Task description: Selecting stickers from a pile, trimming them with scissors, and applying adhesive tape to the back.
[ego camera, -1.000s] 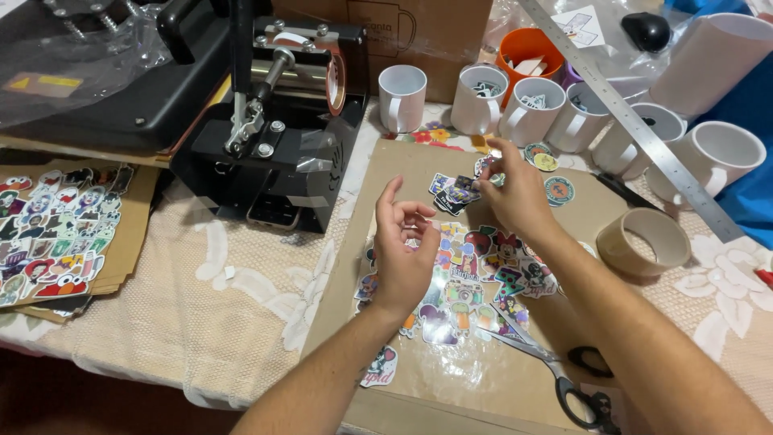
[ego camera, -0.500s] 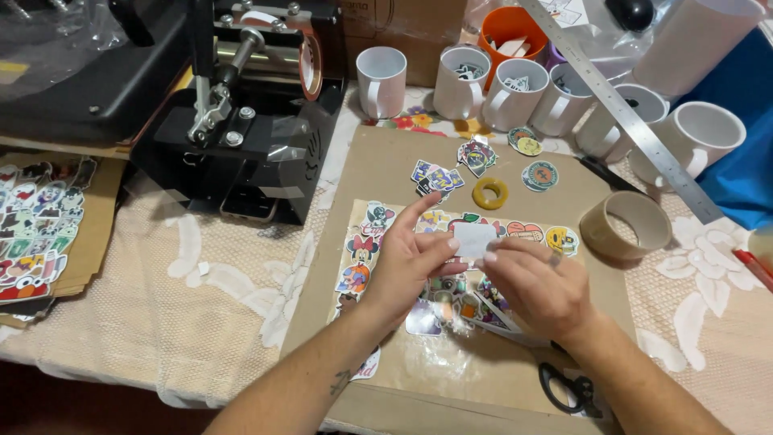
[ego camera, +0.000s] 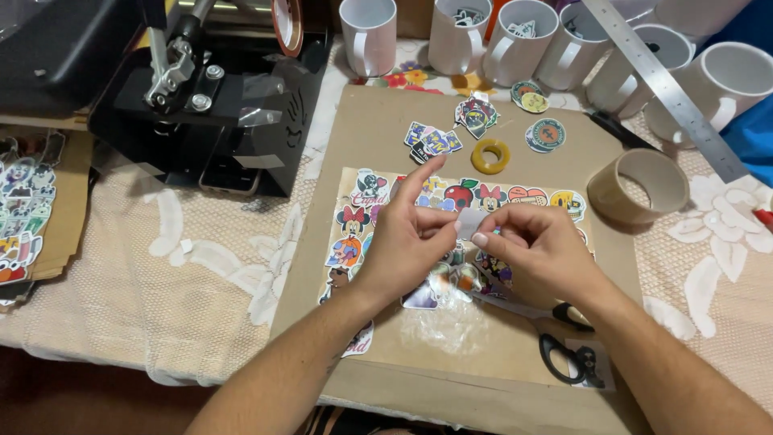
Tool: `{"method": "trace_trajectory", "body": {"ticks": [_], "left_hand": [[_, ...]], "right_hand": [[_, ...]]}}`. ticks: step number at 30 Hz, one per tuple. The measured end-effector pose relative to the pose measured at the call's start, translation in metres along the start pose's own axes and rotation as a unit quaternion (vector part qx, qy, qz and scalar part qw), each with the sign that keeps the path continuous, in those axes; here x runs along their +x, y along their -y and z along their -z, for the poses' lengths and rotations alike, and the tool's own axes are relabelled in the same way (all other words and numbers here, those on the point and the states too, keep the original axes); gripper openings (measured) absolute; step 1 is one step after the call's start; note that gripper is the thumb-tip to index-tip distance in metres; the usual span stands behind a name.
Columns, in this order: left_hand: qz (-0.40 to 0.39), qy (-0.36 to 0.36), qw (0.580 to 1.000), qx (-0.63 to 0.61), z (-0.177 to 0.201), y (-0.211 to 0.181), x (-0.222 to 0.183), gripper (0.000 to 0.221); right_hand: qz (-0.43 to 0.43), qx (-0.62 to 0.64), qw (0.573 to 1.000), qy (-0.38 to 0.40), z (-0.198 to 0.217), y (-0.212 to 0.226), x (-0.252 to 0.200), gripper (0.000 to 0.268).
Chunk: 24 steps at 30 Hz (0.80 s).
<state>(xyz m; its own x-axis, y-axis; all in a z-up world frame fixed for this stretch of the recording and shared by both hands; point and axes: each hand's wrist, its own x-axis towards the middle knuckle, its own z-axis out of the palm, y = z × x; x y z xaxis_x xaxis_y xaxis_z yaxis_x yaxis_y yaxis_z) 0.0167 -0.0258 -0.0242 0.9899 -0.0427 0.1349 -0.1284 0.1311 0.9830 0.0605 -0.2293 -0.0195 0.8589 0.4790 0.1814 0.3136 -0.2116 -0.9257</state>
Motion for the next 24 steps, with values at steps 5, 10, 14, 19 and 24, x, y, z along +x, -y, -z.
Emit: {"method": "trace_trajectory", "body": {"ticks": [5, 10, 14, 19, 24], "left_hand": [[0.001, 0.006, 1.000, 0.012, 0.000, -0.004, -0.002, 0.078], [0.002, 0.007, 1.000, 0.006, -0.002, -0.009, -0.004, 0.078], [-0.002, 0.008, 1.000, 0.007, -0.003, -0.010, -0.005, 0.077], [-0.008, 0.009, 1.000, 0.006, -0.004, -0.008, -0.005, 0.077], [-0.011, -0.007, 1.000, 0.001, -0.002, -0.001, -0.002, 0.075]], "right_hand": [[-0.004, -0.020, 1.000, -0.013, -0.002, 0.006, -0.001, 0.004], [-0.006, -0.039, 0.999, -0.032, -0.002, 0.008, 0.001, 0.005], [-0.016, -0.045, 0.998, -0.049, -0.003, 0.007, 0.001, 0.007], [-0.022, -0.081, 0.994, -0.075, -0.007, 0.013, 0.002, 0.007], [-0.016, -0.226, 0.968, -0.110, -0.006, 0.030, 0.003, 0.026]]}}
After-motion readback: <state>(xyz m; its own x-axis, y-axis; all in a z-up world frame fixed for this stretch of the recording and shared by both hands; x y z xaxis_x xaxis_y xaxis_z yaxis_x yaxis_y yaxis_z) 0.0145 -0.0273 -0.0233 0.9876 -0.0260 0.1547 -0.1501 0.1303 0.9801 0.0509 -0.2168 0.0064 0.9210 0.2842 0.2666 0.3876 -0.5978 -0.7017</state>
